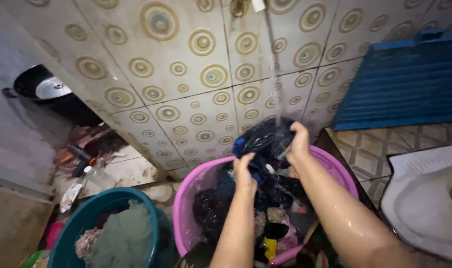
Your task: The person hand washes multiple garments in a pink basin under running water, then transfers each item to a green bucket. They repeatedly rinse, wring, and move clothes between the two basins throughout the clip.
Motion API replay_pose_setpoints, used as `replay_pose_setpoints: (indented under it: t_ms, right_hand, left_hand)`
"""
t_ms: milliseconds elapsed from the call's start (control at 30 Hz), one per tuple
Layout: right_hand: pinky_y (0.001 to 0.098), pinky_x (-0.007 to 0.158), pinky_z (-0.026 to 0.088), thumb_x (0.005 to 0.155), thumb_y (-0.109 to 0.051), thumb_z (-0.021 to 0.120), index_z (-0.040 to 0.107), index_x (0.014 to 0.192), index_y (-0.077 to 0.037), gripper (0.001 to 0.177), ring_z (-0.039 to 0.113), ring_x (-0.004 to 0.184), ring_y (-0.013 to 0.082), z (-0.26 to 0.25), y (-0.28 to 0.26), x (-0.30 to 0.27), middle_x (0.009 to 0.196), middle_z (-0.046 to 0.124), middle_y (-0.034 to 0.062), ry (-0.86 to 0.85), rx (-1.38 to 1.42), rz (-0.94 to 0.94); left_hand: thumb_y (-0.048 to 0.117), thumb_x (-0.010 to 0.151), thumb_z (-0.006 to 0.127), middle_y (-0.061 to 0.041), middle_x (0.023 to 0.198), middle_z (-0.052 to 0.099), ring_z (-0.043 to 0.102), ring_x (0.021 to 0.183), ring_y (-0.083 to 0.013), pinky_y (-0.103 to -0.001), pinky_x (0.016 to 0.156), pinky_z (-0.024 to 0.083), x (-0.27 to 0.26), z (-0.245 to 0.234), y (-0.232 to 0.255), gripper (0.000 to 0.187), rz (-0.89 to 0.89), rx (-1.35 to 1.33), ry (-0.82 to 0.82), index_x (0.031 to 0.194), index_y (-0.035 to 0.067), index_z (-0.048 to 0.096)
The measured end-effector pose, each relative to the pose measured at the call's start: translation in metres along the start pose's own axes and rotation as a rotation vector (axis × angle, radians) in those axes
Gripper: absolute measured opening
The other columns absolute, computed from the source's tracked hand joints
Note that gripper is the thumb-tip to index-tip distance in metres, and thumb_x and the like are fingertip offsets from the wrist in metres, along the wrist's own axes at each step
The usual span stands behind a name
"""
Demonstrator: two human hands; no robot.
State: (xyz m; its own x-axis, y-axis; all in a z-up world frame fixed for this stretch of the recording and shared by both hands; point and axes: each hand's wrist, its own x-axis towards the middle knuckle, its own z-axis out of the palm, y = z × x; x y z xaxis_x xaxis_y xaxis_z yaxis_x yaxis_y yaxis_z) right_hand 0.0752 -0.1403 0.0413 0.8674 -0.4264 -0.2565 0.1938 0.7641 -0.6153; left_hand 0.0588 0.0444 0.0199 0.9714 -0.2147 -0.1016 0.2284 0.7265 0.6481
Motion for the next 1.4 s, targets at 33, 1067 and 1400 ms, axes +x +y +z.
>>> replay_pose_setpoints:
  t_ms: [33, 1067, 1400]
  right_hand:
    - [0.0544, 0.086, 0.055, 0.081, -0.023, 0.054, 0.060, 0.117, -0.012, 0.038, 0.065, 0.097, 0.0353, 0.000, 0.003, -0.004, 0.110, 0.067, 0.0120, 0.032, -0.171, 0.025]
    - [0.0382, 0.081, 0.055, 0.075, -0.014, 0.080, 0.062, 0.103, 0.000, 0.036, 0.065, 0.089, 0.0298, 0.096, 0.048, -0.206, 0.100, 0.064, 0.0126, -0.542, -0.946, -1.085]
    - [0.0472, 0.072, 0.048, 0.057, -0.029, 0.082, 0.061, 0.087, -0.008, 0.042, 0.060, 0.088, 0.0327, 0.049, 0.089, -0.270, 0.094, 0.059, 0.0115, -1.906, -1.234, -0.804]
  left_hand:
    - [0.005, 0.079, 0.065, -0.007, 0.111, 0.070, 0.066, 0.104, -0.0240, -0.037, 0.094, 0.051, 0.004, -0.004, 0.010, 0.046, 0.015, -0.101, 0.054, 0.125, 0.004, 0.060]
    - [0.022, 0.091, 0.075, -0.005, 0.090, 0.067, 0.064, 0.080, -0.0161, -0.030, 0.074, 0.053, -0.076, -0.001, 0.131, 0.023, 0.109, 0.075, 0.094, 0.102, 0.003, 0.070]
    - [0.031, 0.073, 0.086, -0.011, 0.083, 0.065, 0.062, 0.071, -0.0225, -0.040, 0.066, 0.051, -0.116, -0.148, 0.020, 0.033, -0.391, 1.179, -0.086, 0.090, 0.008, 0.070]
